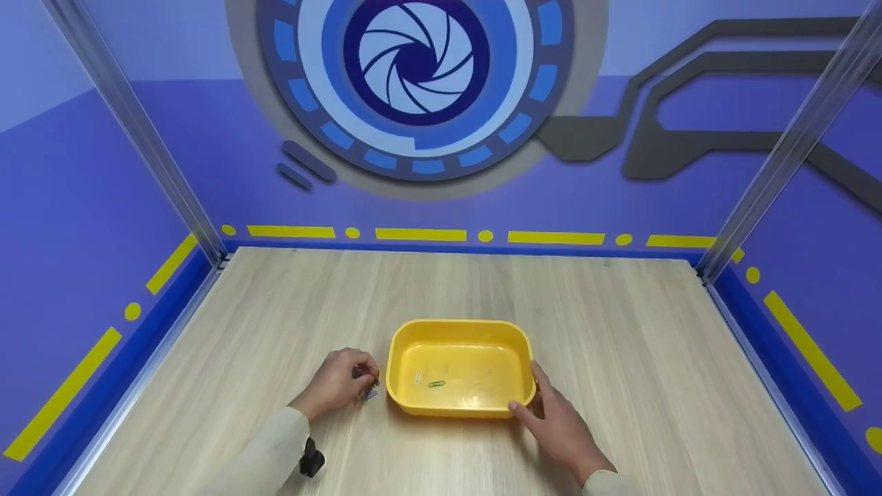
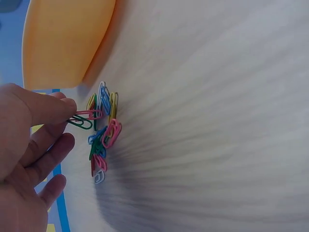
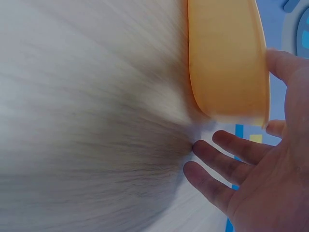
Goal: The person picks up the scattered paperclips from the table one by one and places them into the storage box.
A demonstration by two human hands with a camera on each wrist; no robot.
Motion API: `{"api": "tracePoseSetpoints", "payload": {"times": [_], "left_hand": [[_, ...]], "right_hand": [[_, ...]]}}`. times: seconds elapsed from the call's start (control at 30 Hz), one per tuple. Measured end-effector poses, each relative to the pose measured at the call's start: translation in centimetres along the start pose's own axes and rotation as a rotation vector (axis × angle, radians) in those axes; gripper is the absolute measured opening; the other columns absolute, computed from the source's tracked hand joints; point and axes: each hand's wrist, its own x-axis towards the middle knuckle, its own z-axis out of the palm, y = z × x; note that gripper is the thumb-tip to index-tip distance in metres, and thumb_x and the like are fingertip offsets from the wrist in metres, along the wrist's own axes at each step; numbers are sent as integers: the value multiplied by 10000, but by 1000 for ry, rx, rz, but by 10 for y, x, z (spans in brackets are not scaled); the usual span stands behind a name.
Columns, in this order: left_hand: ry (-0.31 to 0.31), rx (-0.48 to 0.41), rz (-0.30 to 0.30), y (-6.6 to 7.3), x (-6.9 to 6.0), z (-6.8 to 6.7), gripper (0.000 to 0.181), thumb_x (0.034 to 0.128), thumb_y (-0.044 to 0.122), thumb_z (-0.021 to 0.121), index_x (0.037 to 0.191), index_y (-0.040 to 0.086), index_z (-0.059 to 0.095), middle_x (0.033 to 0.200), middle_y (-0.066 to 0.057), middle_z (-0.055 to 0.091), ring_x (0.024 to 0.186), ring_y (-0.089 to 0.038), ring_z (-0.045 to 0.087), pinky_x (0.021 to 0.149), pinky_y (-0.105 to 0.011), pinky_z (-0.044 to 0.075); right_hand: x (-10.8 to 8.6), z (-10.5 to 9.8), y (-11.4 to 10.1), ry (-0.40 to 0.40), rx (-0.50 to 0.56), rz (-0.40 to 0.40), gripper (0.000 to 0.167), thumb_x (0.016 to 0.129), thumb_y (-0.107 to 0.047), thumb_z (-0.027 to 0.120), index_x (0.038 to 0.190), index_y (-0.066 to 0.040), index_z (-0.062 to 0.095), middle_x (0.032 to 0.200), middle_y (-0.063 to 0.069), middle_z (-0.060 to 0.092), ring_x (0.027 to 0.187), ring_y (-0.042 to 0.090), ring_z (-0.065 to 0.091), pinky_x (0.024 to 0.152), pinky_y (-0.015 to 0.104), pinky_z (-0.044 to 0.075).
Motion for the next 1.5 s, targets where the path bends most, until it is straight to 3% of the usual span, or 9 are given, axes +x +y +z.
{"api": "tracePoseSetpoints", "payload": {"times": [0.4, 0.87, 1.5], "left_hand": [[-13, -6, -57, 6, -1, -9, 84, 825, 156, 749, 814, 232, 713, 779, 176, 621, 857, -107, 510, 819, -334, 406], [45, 23, 23, 17, 1, -20, 74, 816, 150, 756, 827, 219, 732, 788, 162, 660, 873, -119, 541, 850, -353, 420], [81, 52, 123, 32, 8, -33, 71, 806, 162, 771, 810, 220, 730, 784, 133, 683, 841, -114, 581, 879, -367, 407]], "right_hand": [[-1, -1, 1, -4, 5, 6, 941, 870, -649, 535, 1563, -212, 72, 1471, 214, 431, 1173, 265, 580, 1002, 580, 407], [-3, -1, 2, 22, 19, -40, 910, 885, -611, 548, 1561, -198, 99, 1446, 221, 454, 1162, 265, 599, 1021, 557, 409], [-1, 0, -1, 23, 6, -23, 926, 878, -624, 547, 1559, -181, 104, 1430, 217, 471, 1157, 271, 588, 1019, 579, 395]]}}
